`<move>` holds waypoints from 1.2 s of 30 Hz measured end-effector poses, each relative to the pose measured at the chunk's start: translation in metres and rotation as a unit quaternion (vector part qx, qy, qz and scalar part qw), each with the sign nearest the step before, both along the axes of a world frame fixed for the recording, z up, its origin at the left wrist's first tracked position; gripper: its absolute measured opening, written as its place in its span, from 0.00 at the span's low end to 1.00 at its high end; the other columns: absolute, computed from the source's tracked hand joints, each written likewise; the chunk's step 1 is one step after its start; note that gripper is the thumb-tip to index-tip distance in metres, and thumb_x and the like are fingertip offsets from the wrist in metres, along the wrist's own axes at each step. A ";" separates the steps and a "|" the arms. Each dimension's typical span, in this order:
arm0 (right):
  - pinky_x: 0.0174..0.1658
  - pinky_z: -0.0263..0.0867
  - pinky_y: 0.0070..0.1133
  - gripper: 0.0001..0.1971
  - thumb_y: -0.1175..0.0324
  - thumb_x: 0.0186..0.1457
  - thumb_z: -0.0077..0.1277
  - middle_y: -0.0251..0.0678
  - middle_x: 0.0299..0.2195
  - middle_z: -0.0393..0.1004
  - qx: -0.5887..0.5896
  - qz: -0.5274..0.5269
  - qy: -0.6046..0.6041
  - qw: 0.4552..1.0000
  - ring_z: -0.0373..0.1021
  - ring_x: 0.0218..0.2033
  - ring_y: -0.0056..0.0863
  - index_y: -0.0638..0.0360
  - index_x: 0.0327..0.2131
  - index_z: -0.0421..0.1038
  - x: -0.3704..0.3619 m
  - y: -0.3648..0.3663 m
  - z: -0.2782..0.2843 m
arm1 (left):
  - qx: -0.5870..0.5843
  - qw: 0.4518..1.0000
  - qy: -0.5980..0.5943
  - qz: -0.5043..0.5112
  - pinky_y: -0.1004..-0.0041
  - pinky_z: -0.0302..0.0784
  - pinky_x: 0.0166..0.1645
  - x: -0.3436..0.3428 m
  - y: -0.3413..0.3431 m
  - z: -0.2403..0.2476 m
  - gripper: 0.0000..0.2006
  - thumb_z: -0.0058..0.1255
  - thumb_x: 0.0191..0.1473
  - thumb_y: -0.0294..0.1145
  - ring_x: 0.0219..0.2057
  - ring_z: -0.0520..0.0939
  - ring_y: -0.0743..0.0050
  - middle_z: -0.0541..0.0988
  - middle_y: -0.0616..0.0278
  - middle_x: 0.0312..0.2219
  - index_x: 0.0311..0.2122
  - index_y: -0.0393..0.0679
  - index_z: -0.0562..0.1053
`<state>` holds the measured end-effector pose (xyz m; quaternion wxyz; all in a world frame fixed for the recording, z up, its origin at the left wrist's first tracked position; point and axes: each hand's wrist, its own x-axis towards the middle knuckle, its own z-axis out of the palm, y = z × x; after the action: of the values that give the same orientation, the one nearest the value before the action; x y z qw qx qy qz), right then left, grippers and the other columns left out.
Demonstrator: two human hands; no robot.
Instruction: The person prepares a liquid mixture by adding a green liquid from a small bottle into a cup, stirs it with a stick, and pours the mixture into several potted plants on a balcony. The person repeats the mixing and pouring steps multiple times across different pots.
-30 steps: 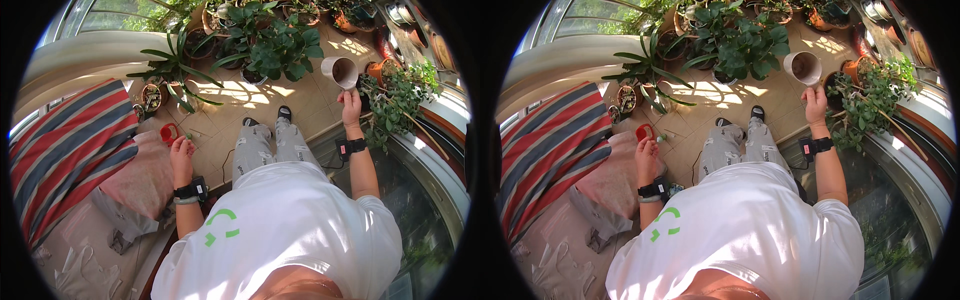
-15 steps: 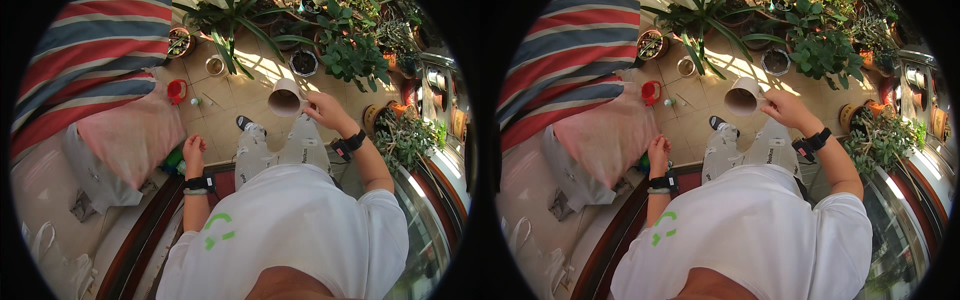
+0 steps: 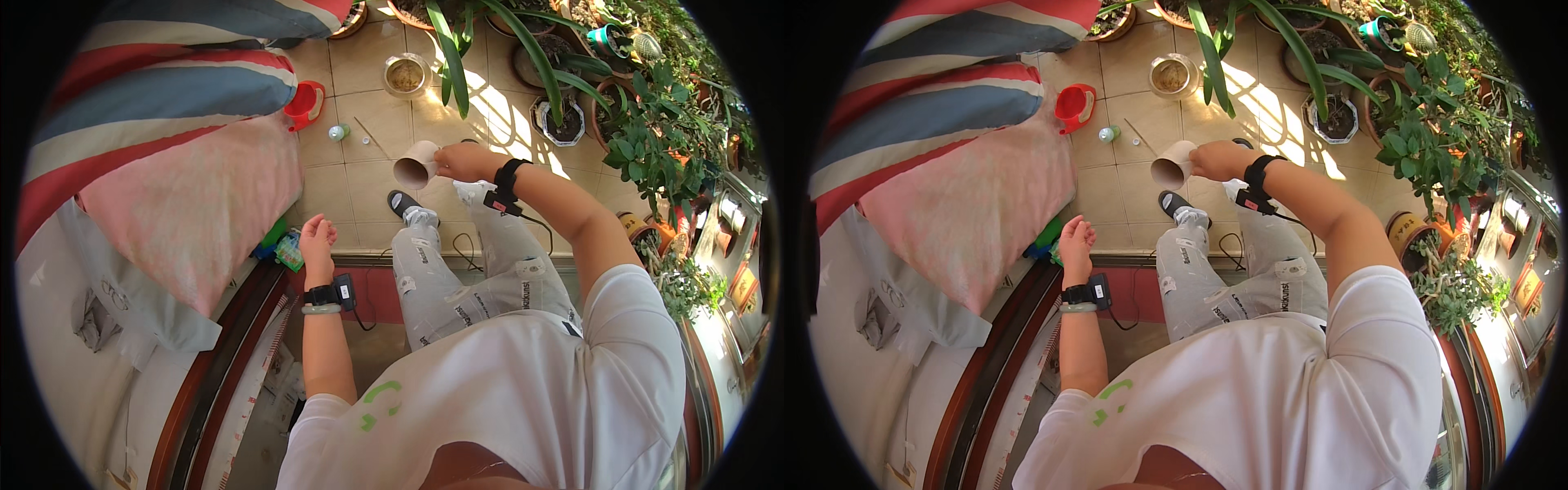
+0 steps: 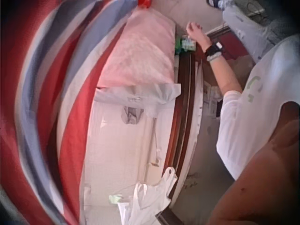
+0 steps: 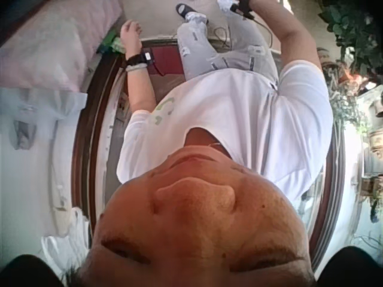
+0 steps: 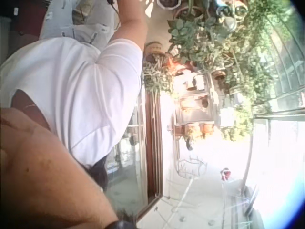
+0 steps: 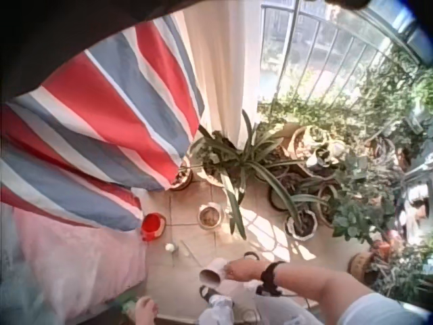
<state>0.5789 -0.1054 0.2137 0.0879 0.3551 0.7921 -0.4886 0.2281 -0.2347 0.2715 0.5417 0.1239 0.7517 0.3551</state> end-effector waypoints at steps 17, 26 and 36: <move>0.39 0.66 0.36 0.09 0.67 0.50 0.50 0.47 0.31 0.74 0.057 0.089 -0.096 0.990 0.71 0.36 0.46 0.61 0.33 0.70 -0.114 0.094 -0.282 | 0.001 0.947 0.221 -0.235 0.74 0.74 0.40 -0.093 0.096 -0.345 0.30 0.59 0.41 0.24 0.33 0.75 0.73 0.71 0.59 0.35 0.52 0.38 0.61; 0.35 0.63 0.34 0.08 0.68 0.52 0.49 0.47 0.28 0.71 0.010 -0.003 0.003 1.000 0.67 0.31 0.46 0.62 0.32 0.65 -0.129 0.091 -0.334 | 0.146 0.907 0.278 -0.280 0.69 0.74 0.46 -0.104 0.110 -0.432 0.46 0.68 0.30 0.24 0.40 0.72 0.67 0.60 0.55 0.50 0.57 0.44 0.55; 0.39 0.65 0.30 0.16 0.71 0.51 0.51 0.47 0.33 0.73 -0.074 -0.006 -0.019 0.997 0.69 0.36 0.41 0.63 0.42 0.62 -0.123 0.081 -0.347 | 0.188 0.912 0.275 -0.241 0.68 0.71 0.52 -0.084 0.116 -0.445 0.47 0.68 0.31 0.24 0.47 0.69 0.64 0.57 0.54 0.52 0.58 0.43 0.54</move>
<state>0.4563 -0.0249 -0.1328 0.1263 0.3615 0.7502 -0.5391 0.1445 -0.1187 -0.1736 0.3499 0.4937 0.7374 0.3002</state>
